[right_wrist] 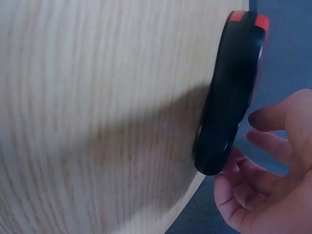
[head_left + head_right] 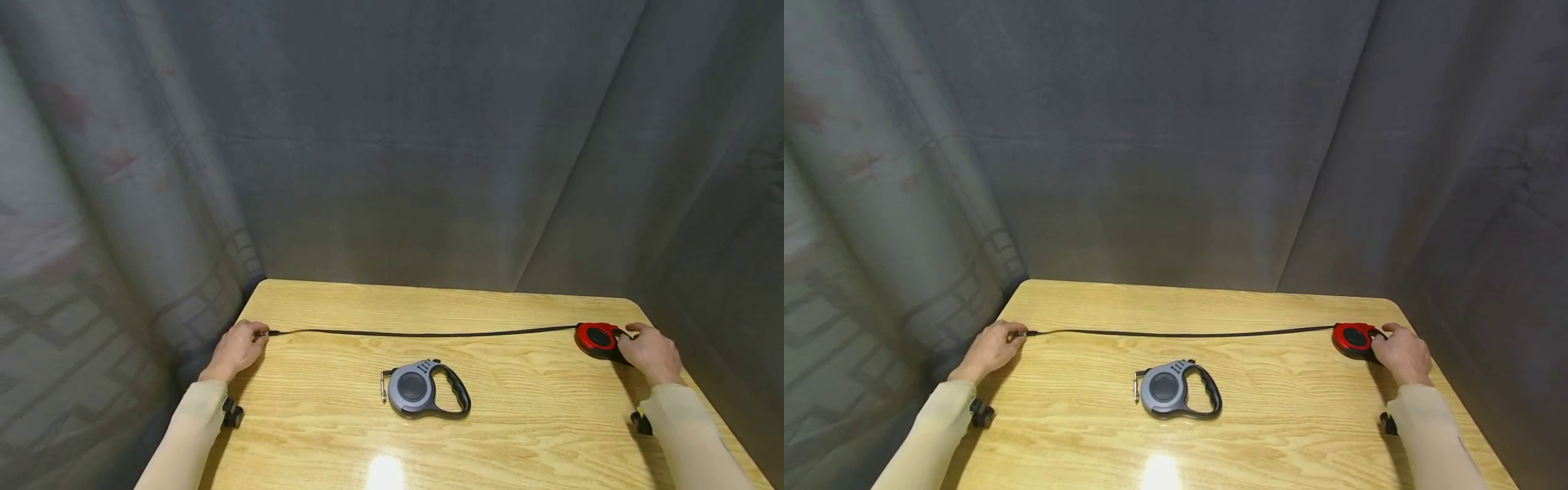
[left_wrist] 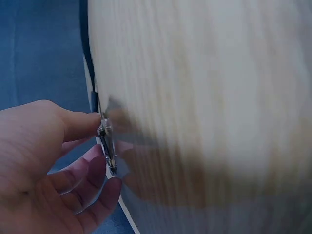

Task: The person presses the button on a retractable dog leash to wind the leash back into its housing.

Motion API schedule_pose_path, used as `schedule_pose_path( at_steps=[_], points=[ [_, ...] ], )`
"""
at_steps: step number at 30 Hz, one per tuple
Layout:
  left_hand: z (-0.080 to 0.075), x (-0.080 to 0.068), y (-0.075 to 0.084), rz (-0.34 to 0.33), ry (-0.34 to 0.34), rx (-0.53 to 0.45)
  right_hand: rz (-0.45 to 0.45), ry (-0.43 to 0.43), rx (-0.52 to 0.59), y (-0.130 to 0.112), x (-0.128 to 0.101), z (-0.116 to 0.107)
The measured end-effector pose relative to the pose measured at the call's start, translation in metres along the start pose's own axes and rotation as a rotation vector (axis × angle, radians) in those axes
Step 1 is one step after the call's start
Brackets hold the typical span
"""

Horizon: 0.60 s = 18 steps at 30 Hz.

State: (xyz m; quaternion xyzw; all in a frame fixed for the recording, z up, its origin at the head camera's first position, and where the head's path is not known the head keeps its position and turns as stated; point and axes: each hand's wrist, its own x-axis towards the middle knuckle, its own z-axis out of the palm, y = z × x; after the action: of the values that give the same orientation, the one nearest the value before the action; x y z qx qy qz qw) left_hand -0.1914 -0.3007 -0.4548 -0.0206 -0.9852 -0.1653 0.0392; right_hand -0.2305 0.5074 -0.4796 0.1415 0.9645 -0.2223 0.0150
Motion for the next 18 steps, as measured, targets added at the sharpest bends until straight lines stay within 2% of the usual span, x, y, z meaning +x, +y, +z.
schedule_pose_path(
  at_steps=[4,11,18],
  points=[
    [-0.0007,0.0014,-0.0022,-0.002,0.014,0.022,0.022,-0.022,-0.019,0.0028,0.0032,0.0012],
    [-0.0020,0.0039,-0.0042,-0.058,0.007,0.031,0.057,-0.090,-0.049,0.0033,0.0062,0.0022],
    [-0.0018,0.0062,-0.0037,-0.042,0.005,0.072,0.045,-0.135,-0.062,0.0087,0.0059,-0.0002]
  ],
)
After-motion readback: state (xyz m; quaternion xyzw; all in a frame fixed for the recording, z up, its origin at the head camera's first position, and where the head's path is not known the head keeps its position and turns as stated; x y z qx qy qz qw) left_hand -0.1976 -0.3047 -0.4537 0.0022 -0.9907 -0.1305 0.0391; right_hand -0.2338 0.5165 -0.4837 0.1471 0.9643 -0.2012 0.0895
